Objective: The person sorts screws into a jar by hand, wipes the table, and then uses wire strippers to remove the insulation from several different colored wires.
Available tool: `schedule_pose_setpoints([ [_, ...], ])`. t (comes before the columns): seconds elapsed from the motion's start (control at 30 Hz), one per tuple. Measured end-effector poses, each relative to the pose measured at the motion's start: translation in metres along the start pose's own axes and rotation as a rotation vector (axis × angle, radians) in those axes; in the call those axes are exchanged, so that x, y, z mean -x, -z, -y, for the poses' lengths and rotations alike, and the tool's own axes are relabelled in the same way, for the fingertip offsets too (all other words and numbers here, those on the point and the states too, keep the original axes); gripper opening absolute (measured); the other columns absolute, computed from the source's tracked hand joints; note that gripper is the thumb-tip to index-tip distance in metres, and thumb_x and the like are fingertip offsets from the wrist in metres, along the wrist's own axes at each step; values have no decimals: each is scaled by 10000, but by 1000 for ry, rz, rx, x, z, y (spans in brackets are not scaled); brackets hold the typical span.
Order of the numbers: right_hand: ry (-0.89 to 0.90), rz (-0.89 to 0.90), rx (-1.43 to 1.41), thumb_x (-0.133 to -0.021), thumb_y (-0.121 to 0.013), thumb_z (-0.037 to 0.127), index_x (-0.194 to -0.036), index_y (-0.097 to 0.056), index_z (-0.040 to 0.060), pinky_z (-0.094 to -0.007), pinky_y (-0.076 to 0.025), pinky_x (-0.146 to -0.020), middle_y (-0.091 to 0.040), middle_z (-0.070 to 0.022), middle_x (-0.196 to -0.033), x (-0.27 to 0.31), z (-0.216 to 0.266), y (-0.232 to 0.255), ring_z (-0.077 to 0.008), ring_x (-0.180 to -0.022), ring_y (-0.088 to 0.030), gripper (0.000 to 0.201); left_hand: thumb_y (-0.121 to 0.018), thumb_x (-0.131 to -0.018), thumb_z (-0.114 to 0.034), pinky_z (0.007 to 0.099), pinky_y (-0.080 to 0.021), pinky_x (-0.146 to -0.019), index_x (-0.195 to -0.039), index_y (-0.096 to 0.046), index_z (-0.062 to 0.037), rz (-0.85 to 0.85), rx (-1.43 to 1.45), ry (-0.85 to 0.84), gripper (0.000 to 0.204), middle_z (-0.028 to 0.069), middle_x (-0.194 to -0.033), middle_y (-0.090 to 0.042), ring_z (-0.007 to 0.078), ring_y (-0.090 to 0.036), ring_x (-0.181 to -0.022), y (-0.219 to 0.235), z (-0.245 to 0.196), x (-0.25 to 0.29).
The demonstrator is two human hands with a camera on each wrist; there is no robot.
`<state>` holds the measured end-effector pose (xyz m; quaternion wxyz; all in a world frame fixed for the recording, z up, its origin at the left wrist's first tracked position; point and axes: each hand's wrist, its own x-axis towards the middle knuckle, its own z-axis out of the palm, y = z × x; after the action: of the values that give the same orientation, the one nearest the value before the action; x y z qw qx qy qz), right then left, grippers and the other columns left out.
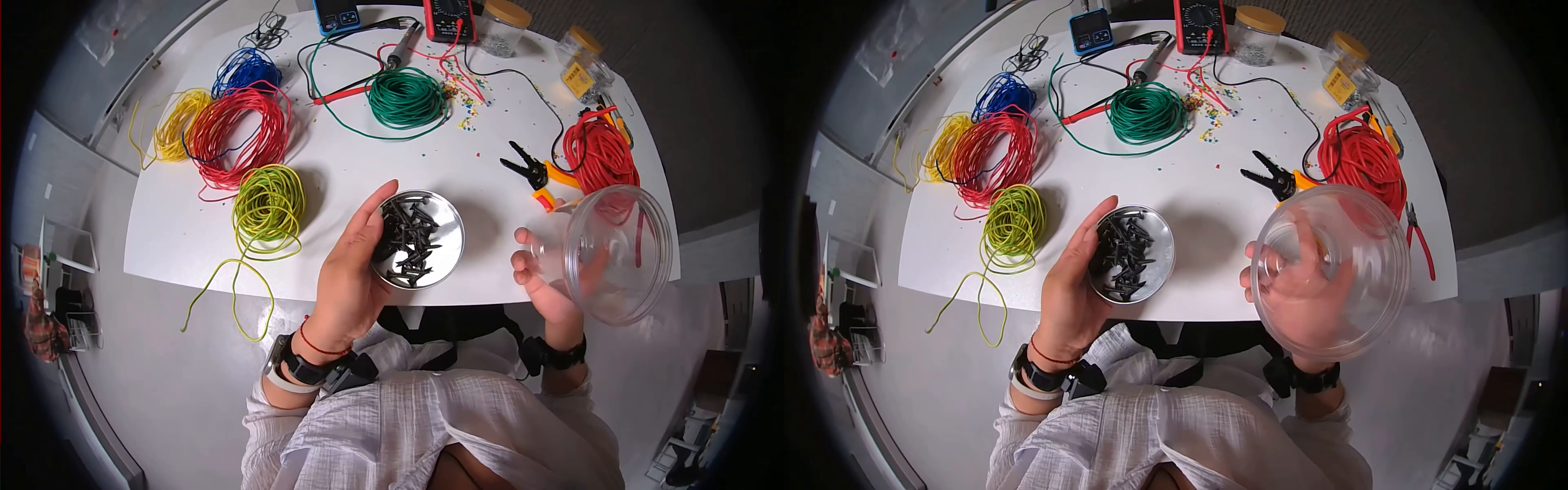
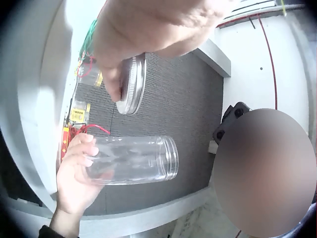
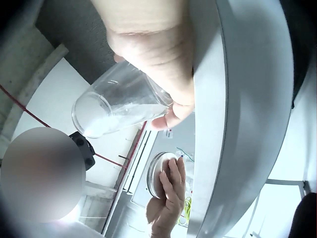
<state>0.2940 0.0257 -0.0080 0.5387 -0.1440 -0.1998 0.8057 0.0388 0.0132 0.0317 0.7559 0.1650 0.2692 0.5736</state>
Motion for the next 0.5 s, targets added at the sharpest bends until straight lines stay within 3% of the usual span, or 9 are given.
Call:
schedule_pose_setpoints([
  [0.1, -2, 0, -26, -704, -400, 767, -1407, -150, 301, -417, -445, -720, -456, -267, -1134, 2, 0, 1, -374, -855, -510, 880, -483, -901, -86, 307, -489, -854, -1323, -328, -33, -22, -45, -25, 452, 88, -1137, -538, 157, -566, -999, 2, 2, 0],
  [0.17, -24, 9, 104, -723, -506, 692, -1355, -239, 311, -365, -411, -724, -404, -224, -1180, 2, 3, 0, -332, -878, -487, 786, -500, -893, -59, 295, -503, -832, -1312, -345, -35, -41, -92, -44, 448, 84, -1117, -548, 148, -571, -980, 3, 5, -1],
  [0.3, -4, 0, 93, -720, -489, 705, -1352, -262, 307, -368, -407, -726, -403, -215, -1184, 2, 2, 4, -336, -873, -486, 780, -578, -837, -15, 282, -507, -815, -1283, -378, -26, -65, -221, -90, 488, 72, -1083, -568, 144, -587, -939, 3, 10, -5],
  [0.37, 22, -179, 113, -716, -472, 718, -1355, -274, 277, -388, -413, -766, -394, -206, -1213, -1, 2, -3, -362, -935, -486, 801, -595, -823, -3, 279, -508, -811, -1274, -386, -25, -69, -256, -98, 498, 69, -1075, -572, 142, -590, -930, 5, 12, -8],
  [0.43, 56, -238, 131, -716, -461, 724, -1354, -283, 250, -405, -408, -795, -383, -203, -1236, -3, -1, -17, -372, -975, -479, 815, -577, -844, -59, 303, -481, -858, -1262, -407, -34, -76, -375, -96, 452, 82, -1112, -559, 157, -575, -976, 6, 13, -10],
  [0.5, 92, -297, 149, -717, -450, 731, -1354, -293, 223, -422, -403, -825, -373, -200, -1259, -3, -3, -18, -383, -1014, -472, 830, -566, -853, -73, 315, -479, -865, -1267, -403, -36, -110, -276, -48, 446, 84, -1116, -558, 166, -572, -990, 6, 12, -10],
])
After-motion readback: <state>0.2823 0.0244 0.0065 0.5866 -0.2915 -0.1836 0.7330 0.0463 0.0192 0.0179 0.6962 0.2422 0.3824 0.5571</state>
